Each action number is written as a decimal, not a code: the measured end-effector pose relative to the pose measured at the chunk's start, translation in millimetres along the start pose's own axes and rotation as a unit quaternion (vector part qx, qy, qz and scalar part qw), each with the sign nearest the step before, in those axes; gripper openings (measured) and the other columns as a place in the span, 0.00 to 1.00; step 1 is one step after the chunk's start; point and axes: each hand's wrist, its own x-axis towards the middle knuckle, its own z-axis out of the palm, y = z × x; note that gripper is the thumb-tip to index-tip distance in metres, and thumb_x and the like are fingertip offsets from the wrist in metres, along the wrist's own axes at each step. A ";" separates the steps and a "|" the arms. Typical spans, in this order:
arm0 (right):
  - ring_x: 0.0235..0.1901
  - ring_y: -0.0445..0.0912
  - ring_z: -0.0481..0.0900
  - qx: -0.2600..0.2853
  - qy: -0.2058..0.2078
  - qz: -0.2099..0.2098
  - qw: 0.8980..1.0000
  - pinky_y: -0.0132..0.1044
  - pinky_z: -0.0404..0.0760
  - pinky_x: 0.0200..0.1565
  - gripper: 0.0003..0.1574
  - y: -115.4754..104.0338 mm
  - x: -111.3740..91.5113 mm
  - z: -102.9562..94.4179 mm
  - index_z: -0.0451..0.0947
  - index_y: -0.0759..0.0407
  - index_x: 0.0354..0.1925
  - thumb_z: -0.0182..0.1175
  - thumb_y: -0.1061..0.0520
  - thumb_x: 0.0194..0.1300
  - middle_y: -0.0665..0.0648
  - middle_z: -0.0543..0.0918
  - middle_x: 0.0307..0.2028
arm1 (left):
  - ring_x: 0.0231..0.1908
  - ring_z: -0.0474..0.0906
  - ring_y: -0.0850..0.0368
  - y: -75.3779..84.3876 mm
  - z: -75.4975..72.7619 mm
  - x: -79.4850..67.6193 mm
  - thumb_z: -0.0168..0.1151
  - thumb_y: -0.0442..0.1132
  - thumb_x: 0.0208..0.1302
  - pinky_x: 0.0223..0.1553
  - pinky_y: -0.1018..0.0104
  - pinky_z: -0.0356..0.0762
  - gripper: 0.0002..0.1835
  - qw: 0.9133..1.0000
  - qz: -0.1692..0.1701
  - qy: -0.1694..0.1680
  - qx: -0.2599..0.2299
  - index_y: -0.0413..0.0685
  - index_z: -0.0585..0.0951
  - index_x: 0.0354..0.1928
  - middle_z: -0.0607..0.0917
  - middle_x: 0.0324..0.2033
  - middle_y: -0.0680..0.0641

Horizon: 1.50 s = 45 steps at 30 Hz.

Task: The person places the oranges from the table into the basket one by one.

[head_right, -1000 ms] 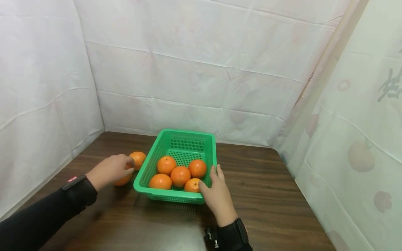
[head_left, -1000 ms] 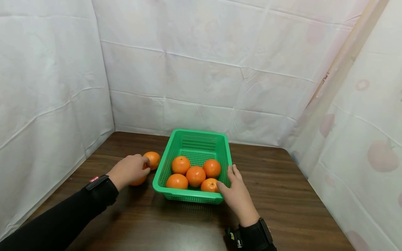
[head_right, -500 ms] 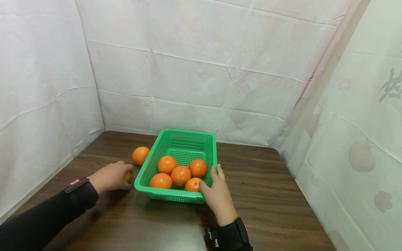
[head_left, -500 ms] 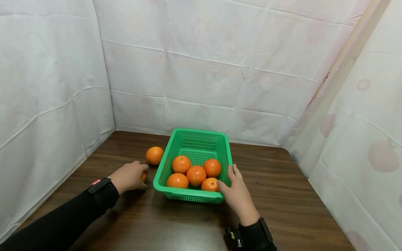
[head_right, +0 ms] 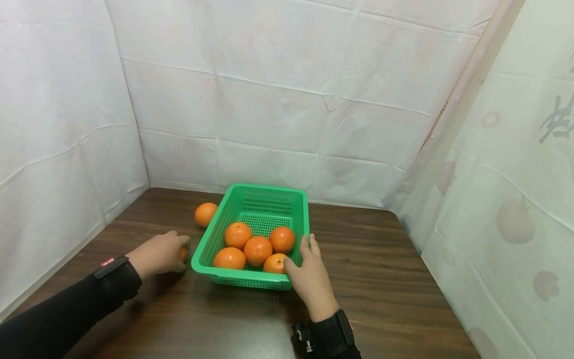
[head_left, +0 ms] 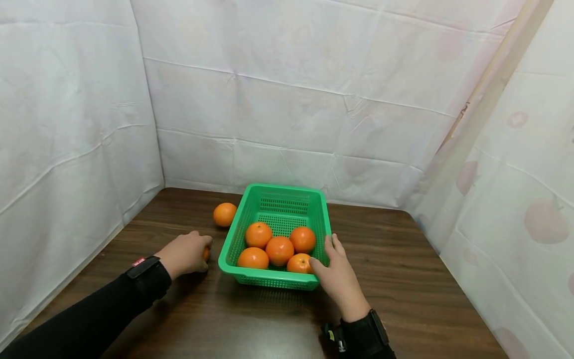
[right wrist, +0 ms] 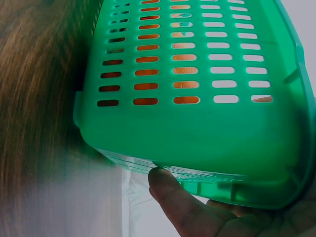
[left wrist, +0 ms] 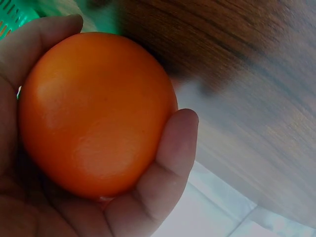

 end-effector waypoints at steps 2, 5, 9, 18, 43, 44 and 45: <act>0.84 0.64 0.50 0.001 -0.001 0.000 1.000 0.69 0.62 0.76 0.52 -0.4 -0.3 -0.4 0.45 0.53 0.86 0.58 0.42 0.78 0.56 0.40 0.88 | 0.31 0.75 0.50 0.0 -0.1 -0.4 0.83 0.42 0.51 0.32 0.57 0.77 0.24 1.000 -0.001 0.001 -0.002 0.49 0.84 0.50 0.78 0.37 0.44; 0.83 0.65 0.50 0.000 0.000 -0.003 1.000 0.70 0.63 0.75 0.52 -0.7 -1.0 -0.6 0.46 0.54 0.86 0.58 0.42 0.78 0.57 0.40 0.87 | 0.31 0.75 0.50 -0.8 0.9 -0.8 0.83 0.41 0.51 0.31 0.58 0.76 0.23 1.000 -0.002 0.003 -0.002 0.49 0.84 0.49 0.78 0.36 0.45; 0.83 0.66 0.52 -0.004 0.001 -0.006 1.000 0.71 0.64 0.74 0.52 -0.9 -2.1 -0.3 0.46 0.54 0.86 0.58 0.41 0.78 0.58 0.41 0.87 | 0.30 0.74 0.50 -2.0 2.2 -1.3 0.82 0.40 0.51 0.31 0.58 0.75 0.22 1.000 -0.002 0.007 -0.004 0.49 0.84 0.48 0.78 0.36 0.45; 0.83 0.66 0.52 -0.011 0.003 -0.005 1.000 0.70 0.64 0.74 0.51 -1.1 -3.4 -0.6 0.46 0.54 0.86 0.58 0.43 0.78 0.59 0.41 0.87 | 0.30 0.74 0.51 -1.4 3.5 -0.5 0.80 0.41 0.51 0.30 0.59 0.74 0.24 1.000 0.010 0.009 -0.014 0.49 0.84 0.51 0.79 0.37 0.45; 0.83 0.66 0.50 -0.004 -0.002 -0.006 1.000 0.71 0.63 0.75 0.52 -1.2 -3.9 -1.4 0.45 0.55 0.86 0.58 0.42 0.79 0.59 0.40 0.87 | 0.31 0.74 0.51 -6.0 -9.8 -0.7 0.77 0.43 0.52 0.30 0.60 0.72 0.24 0.998 0.014 0.044 -0.049 0.50 0.84 0.53 0.79 0.40 0.44; 0.83 0.66 0.50 -0.005 -0.002 -0.005 1.000 0.71 0.63 0.75 0.52 -1.3 -4.0 -1.4 0.45 0.55 0.86 0.58 0.42 0.79 0.59 0.40 0.87 | 0.31 0.74 0.51 -5.8 -11.3 -0.6 0.76 0.43 0.52 0.30 0.60 0.72 0.23 0.997 0.012 0.047 -0.052 0.51 0.84 0.52 0.79 0.39 0.44; 0.83 0.66 0.50 -0.005 -0.002 -0.004 1.000 0.71 0.63 0.75 0.52 -1.5 -4.2 -1.5 0.45 0.54 0.86 0.58 0.42 0.79 0.58 0.40 0.87 | 0.31 0.74 0.51 -5.5 -12.5 -0.6 0.75 0.42 0.52 0.29 0.61 0.72 0.21 0.997 0.012 0.050 -0.054 0.51 0.84 0.50 0.79 0.39 0.44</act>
